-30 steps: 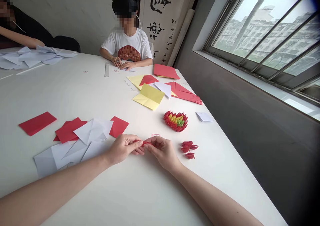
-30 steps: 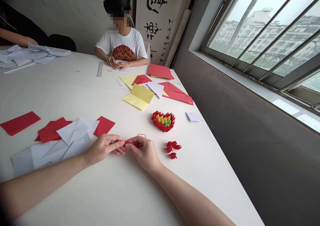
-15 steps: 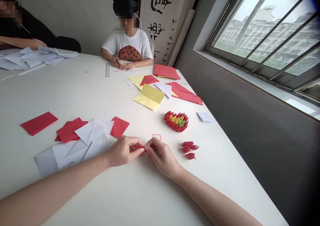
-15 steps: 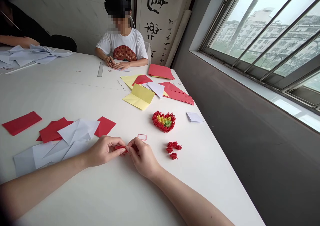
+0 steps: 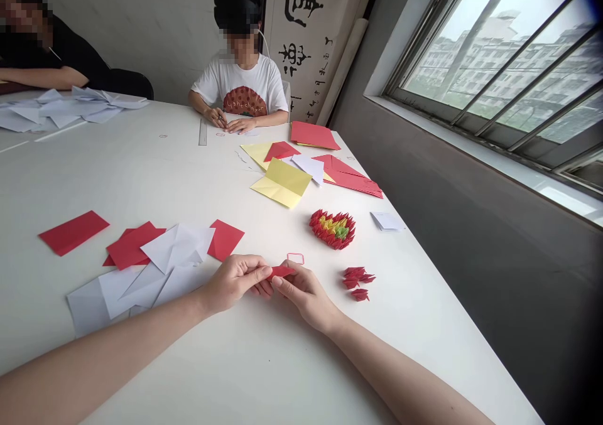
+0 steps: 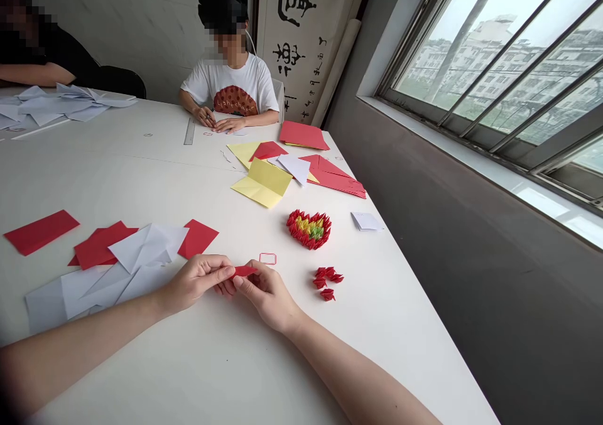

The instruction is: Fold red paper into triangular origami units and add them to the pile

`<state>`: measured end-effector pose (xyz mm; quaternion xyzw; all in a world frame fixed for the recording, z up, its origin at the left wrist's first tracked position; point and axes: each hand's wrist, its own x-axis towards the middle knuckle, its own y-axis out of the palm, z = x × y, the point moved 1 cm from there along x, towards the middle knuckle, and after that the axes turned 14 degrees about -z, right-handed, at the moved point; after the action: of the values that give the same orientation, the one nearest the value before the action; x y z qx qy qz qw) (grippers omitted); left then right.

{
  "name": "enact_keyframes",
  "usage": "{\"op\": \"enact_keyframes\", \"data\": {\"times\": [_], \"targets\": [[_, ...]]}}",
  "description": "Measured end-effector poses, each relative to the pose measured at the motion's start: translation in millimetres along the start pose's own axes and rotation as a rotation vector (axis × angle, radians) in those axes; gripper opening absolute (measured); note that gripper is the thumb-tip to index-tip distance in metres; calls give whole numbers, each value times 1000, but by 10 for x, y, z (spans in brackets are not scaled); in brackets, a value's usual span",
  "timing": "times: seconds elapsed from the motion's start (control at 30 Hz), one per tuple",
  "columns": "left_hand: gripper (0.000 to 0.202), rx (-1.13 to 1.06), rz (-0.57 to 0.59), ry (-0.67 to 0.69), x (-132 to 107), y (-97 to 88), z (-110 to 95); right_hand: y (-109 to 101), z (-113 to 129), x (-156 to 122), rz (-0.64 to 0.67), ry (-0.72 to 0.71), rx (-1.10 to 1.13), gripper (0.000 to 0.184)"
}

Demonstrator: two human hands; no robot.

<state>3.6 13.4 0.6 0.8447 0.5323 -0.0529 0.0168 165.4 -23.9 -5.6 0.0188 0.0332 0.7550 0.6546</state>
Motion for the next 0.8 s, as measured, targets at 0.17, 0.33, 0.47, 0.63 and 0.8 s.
{"op": "enact_keyframes", "data": {"times": [0.17,0.33,0.47,0.63,0.8], "targets": [[27,-57,18,-2,-10,23,-2,7,-7,6,-79,43,110,24],[21,-70,30,20,-8,27,39,1,-59,24,-103,54,109,23],[20,-26,76,14,-29,60,61,18,-84,12,-48,79,117,27],[25,-2,191,-70,-58,64,29,25,-69,-23,96,160,128,23],[21,-8,380,-178,-102,35,-45,6,37,-64,286,191,127,25]]}}
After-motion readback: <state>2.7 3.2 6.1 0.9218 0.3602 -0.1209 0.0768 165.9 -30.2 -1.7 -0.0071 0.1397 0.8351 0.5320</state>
